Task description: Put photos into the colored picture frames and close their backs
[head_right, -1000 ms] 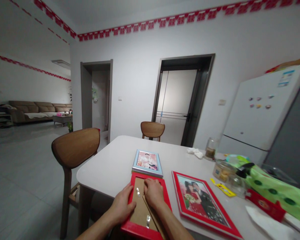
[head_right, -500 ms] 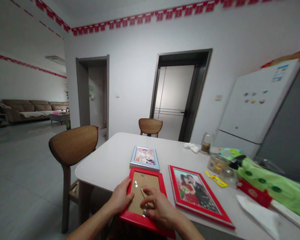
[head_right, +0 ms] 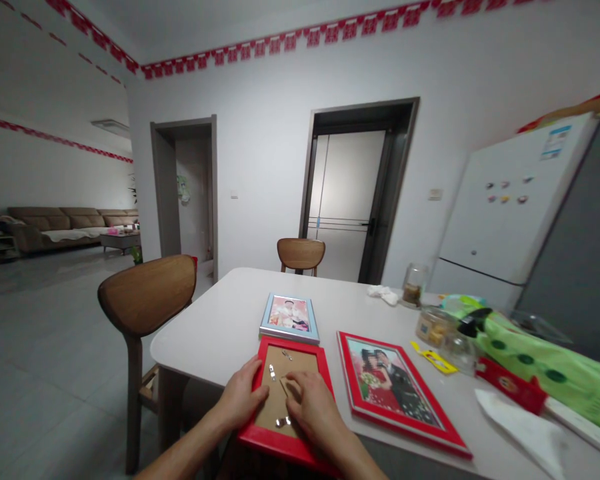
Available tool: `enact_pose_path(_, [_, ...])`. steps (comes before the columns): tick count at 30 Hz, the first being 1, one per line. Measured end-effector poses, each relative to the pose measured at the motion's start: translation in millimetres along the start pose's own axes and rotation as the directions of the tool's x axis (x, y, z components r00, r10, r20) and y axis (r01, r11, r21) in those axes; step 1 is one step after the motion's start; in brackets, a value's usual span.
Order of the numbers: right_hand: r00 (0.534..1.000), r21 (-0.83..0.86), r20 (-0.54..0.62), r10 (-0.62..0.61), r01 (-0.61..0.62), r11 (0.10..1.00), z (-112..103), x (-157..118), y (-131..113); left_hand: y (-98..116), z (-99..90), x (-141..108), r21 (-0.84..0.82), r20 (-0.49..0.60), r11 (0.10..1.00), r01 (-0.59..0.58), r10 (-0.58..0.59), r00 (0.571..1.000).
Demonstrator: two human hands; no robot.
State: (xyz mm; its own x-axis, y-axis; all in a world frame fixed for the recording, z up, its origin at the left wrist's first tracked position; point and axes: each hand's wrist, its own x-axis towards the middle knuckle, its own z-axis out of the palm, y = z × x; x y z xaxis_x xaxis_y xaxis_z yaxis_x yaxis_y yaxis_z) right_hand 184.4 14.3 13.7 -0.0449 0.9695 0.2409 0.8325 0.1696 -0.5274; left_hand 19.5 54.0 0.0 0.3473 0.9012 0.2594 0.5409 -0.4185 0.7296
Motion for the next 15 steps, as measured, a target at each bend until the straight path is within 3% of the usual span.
enact_pose_path(8, [0.997, 0.047, -0.045, 0.065, -0.063, 0.997, -17.2, 12.7, -8.7, 1.1, -0.4, 4.5, -0.189, -0.06, 0.982, 0.024, -0.035, 0.998])
enact_pose_path(15, [0.986, 0.119, -0.164, -0.044, 0.064, 0.991, -16.8, 22.3, -34.6, -16.4, 0.5, 19.7, -0.366, -0.141, 0.912, 0.185, -0.251, 0.958])
